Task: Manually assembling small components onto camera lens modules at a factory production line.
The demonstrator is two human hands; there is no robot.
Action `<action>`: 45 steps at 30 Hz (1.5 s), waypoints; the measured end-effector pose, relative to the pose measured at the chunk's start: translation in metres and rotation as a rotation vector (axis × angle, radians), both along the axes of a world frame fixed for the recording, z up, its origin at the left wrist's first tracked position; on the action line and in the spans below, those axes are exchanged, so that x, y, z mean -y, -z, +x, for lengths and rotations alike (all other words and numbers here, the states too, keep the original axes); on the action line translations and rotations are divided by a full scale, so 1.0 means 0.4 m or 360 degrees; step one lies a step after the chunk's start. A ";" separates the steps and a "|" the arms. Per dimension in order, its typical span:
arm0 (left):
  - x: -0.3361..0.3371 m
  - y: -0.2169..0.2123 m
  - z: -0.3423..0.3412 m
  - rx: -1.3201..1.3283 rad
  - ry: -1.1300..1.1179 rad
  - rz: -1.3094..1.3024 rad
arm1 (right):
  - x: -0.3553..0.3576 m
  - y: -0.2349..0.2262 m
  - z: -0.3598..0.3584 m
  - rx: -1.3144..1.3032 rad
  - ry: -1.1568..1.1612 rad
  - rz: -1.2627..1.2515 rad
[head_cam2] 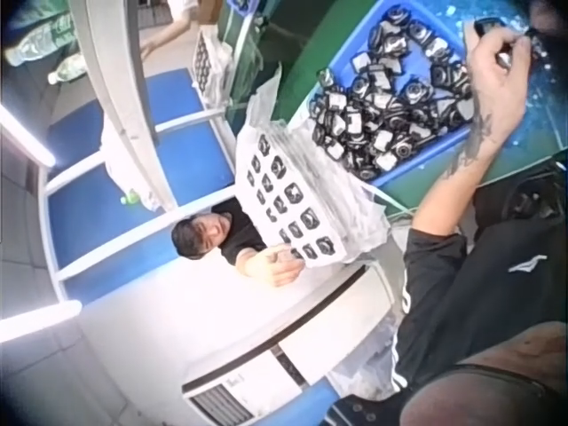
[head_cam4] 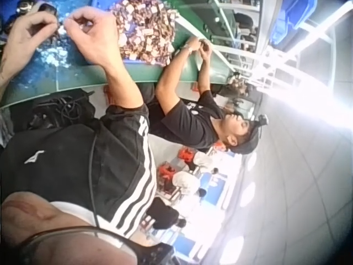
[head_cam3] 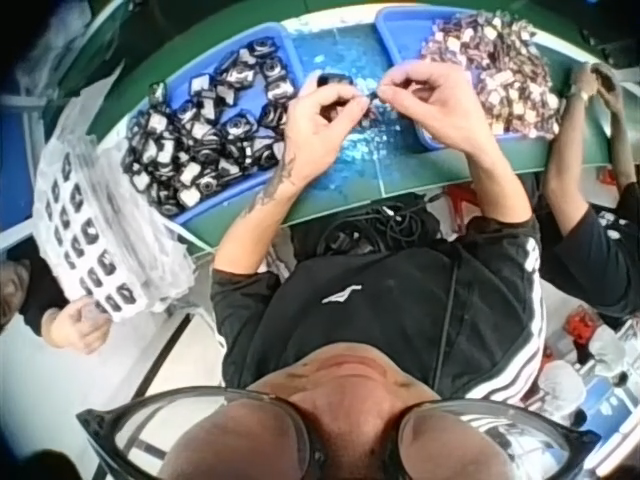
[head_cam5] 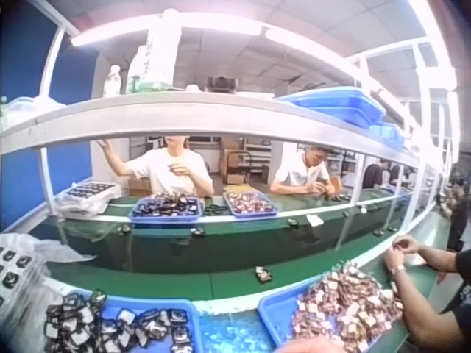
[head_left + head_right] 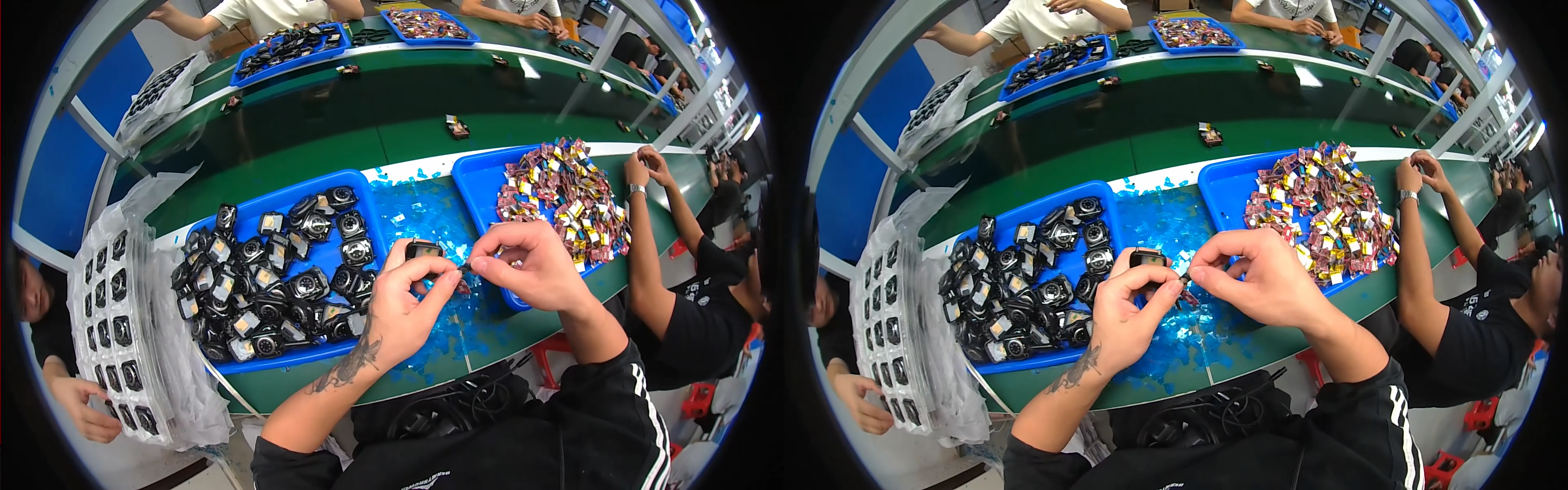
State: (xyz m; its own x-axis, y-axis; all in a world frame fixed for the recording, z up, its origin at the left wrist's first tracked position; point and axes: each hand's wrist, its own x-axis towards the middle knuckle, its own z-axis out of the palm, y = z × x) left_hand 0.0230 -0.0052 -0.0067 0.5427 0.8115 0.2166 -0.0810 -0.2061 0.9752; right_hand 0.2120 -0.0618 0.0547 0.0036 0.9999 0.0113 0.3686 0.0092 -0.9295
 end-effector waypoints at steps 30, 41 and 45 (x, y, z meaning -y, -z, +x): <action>-0.008 -0.003 0.007 0.0614 0.0035 -0.0457 | -0.017 0.042 -0.068 0.0175 0.0340 0.0590; 0.018 -0.003 0.015 0.0621 0.0169 -0.0393 | -0.040 0.015 -0.117 0.0408 0.0362 0.0547; 0.017 -0.002 0.013 0.0541 0.0189 -0.0346 | -0.038 0.013 -0.114 0.0446 0.0333 0.0586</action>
